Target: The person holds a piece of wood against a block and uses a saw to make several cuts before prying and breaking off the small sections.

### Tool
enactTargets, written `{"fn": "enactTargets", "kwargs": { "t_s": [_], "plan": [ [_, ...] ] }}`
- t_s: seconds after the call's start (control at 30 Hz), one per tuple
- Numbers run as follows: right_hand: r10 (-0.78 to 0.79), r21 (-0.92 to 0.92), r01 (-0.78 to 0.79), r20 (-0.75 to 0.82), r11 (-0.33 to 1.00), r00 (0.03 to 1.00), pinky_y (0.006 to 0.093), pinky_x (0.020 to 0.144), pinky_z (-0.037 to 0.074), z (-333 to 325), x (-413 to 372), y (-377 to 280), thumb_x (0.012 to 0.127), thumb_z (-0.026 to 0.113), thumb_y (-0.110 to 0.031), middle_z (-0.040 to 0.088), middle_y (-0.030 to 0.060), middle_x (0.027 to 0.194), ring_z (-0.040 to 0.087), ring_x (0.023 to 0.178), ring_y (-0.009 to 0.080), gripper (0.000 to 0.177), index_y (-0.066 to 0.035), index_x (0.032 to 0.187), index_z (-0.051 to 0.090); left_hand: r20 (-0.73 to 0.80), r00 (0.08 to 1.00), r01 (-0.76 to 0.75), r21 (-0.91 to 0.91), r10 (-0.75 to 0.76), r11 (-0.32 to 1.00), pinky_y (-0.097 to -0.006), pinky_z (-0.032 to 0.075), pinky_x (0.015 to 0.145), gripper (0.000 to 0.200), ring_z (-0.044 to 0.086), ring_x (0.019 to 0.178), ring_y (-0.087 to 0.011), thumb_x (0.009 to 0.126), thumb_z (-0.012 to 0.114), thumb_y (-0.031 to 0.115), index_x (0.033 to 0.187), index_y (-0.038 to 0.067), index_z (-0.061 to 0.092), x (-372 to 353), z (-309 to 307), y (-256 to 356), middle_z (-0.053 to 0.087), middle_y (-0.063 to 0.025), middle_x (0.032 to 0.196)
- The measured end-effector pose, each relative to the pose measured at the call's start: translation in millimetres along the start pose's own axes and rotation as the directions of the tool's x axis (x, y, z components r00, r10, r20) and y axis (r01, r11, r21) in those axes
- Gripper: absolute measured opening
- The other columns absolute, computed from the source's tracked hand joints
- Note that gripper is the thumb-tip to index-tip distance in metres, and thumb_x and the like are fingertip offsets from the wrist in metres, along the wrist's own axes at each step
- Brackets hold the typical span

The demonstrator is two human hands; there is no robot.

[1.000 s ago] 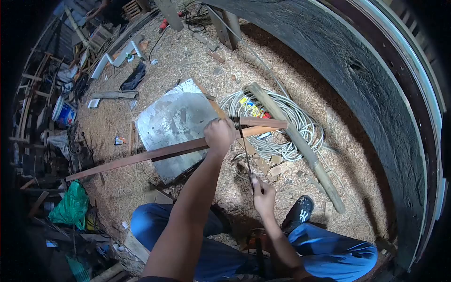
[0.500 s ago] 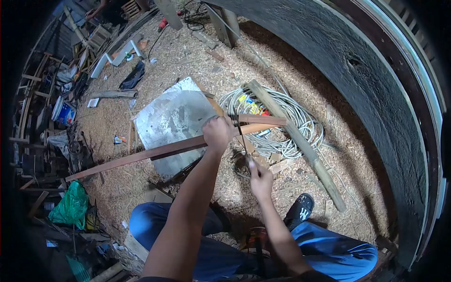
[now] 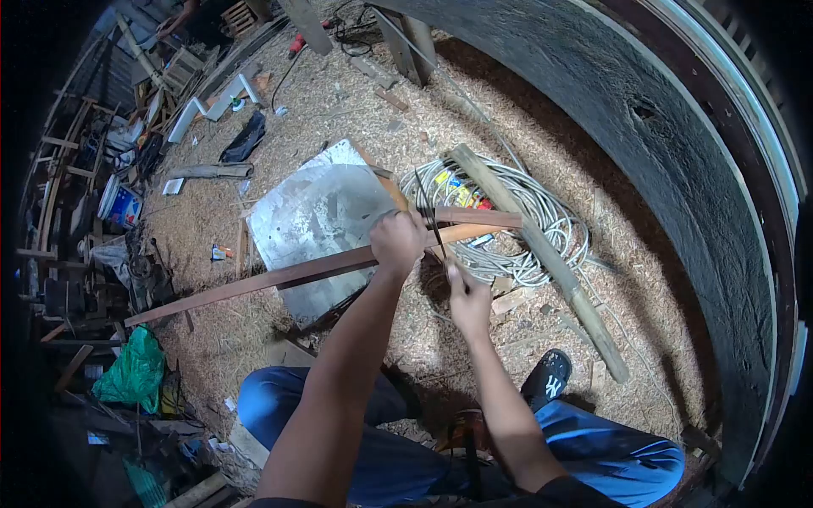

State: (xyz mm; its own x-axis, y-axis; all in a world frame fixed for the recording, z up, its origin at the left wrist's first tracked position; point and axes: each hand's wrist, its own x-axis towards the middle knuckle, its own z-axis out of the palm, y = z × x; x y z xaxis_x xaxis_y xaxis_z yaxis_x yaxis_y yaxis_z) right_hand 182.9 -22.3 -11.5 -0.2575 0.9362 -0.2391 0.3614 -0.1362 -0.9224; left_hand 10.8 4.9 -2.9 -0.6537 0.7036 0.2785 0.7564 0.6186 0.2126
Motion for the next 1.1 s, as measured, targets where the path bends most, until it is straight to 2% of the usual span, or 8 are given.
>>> {"fn": "enactTargets", "kwargs": {
  "t_s": [0.1, 0.2, 0.3, 0.53, 0.7, 0.8, 1.0, 1.1],
  "plan": [
    [0.078, -0.136, -0.065, 0.091, 0.989, 0.993, 0.0397, 0.087, 0.054, -15.2, -11.7, -4.5, 0.1, 0.063, -0.035, 0.073, 0.0285, 0.099, 0.073, 0.095, 0.0371, 0.04, -0.001, 0.119, 0.073, 0.051, 0.998, 0.034, 0.002, -0.034, 0.999, -0.0449, 0.058, 0.067, 0.041, 0.07, 0.063, -0.0354, 0.093, 0.058, 0.029, 0.065, 0.003, 0.073, 0.1, -3.1, 0.3, 0.071, -0.0169, 0.071],
    [0.096, -0.032, -0.095, 0.049, 0.995, 0.994, 0.0366, 0.074, 0.053, -47.7, -80.1, 6.4, 0.101, 0.062, -0.033, 0.073, 0.0258, 0.086, 0.069, 0.072, 0.0204, 0.04, -0.001, 0.125, 0.07, 0.059, 0.997, 0.057, -0.029, -0.055, 0.998, -0.0453, 0.058, 0.064, 0.041, 0.069, 0.06, -0.0364, 0.092, 0.059, 0.03, 0.066, 0.001, 0.072, 2.7, 3.6, -1.5, 0.069, -0.0197, 0.067],
    [0.168, -0.083, -0.164, 0.05, 0.983, 0.984, 0.0348, 0.071, 0.053, -48.5, -88.8, 23.8, 0.102, 0.062, -0.032, 0.074, 0.025, 0.086, 0.066, 0.072, 0.0155, 0.04, -0.002, 0.127, 0.069, 0.034, 0.998, 0.048, -0.096, -0.045, 0.994, -0.0495, 0.058, 0.069, 0.041, 0.071, 0.067, -0.0416, 0.091, 0.061, 0.033, 0.071, 0.0, 0.074, 3.6, 4.6, -3.1, 0.07, -0.0239, 0.072],
    [-0.02, 0.008, 0.02, -0.004, 1.0, 1.0, 0.0369, 0.085, 0.053, -3.3, -10.0, -11.9, 0.102, 0.061, -0.03, 0.073, 0.0283, 0.101, 0.073, 0.094, 0.0236, 0.04, 0.003, 0.122, 0.07, 0.031, 0.999, 0.039, -0.086, -0.037, 0.995, -0.0494, 0.058, 0.068, 0.038, 0.069, 0.064, -0.0423, 0.09, 0.062, 0.029, 0.067, 0.0, 0.072, 1.2, 0.7, -1.5, 0.069, -0.0239, 0.07],
    [0.042, 0.066, -0.042, 0.003, 0.997, 0.999, 0.0371, 0.088, 0.054, -38.3, -89.5, 28.9, 0.101, 0.063, -0.026, 0.072, 0.0291, 0.106, 0.073, 0.102, 0.0253, 0.036, 0.003, 0.123, 0.07, -0.025, 1.0, 0.011, -0.105, -0.013, 0.994, -0.0495, 0.057, 0.065, 0.037, 0.069, 0.063, -0.042, 0.09, 0.063, 0.028, 0.068, 0.0, 0.072, 1.3, -2.0, 0.0, 0.068, -0.0237, 0.069],
    [0.252, 0.043, -0.256, 0.079, 0.966, 0.964, 0.0358, 0.094, 0.053, -35.9, -71.2, 5.2, 0.101, 0.063, -0.026, 0.071, 0.0274, 0.115, 0.072, 0.108, 0.0287, 0.037, 0.003, 0.123, 0.069, -0.005, 1.0, -0.01, -0.098, 0.009, 0.995, -0.0491, 0.058, 0.065, 0.037, 0.07, 0.064, -0.0414, 0.09, 0.062, 0.028, 0.07, -0.001, 0.073, 1.5, 0.1, -0.7, 0.069, -0.0245, 0.07],
    [-0.023, 0.037, 0.024, -0.015, 0.999, 1.0, 0.0368, 0.082, 0.054, -3.0, -22.8, 4.5, 0.102, 0.061, -0.03, 0.074, 0.0283, 0.1, 0.074, 0.088, 0.0271, 0.042, 0.006, 0.122, 0.069, 0.017, 0.999, 0.046, -0.011, -0.045, 0.999, -0.0444, 0.057, 0.066, 0.033, 0.069, 0.063, -0.0352, 0.087, 0.063, 0.027, 0.066, 0.003, 0.073, 1.0, 2.3, -0.1, 0.07, -0.0175, 0.071],
    [0.089, 0.068, -0.089, 0.006, 0.994, 0.996, 0.0363, 0.086, 0.054, -28.8, -83.3, 28.9, 0.103, 0.061, -0.029, 0.074, 0.0276, 0.103, 0.074, 0.095, 0.0245, 0.041, 0.006, 0.123, 0.068, 0.07, 0.994, 0.081, -0.02, -0.08, 0.996, -0.0446, 0.057, 0.066, 0.034, 0.069, 0.063, -0.036, 0.088, 0.063, 0.027, 0.066, 0.003, 0.073, 3.1, 4.3, 0.3, 0.07, -0.0179, 0.071]
  ]
}}
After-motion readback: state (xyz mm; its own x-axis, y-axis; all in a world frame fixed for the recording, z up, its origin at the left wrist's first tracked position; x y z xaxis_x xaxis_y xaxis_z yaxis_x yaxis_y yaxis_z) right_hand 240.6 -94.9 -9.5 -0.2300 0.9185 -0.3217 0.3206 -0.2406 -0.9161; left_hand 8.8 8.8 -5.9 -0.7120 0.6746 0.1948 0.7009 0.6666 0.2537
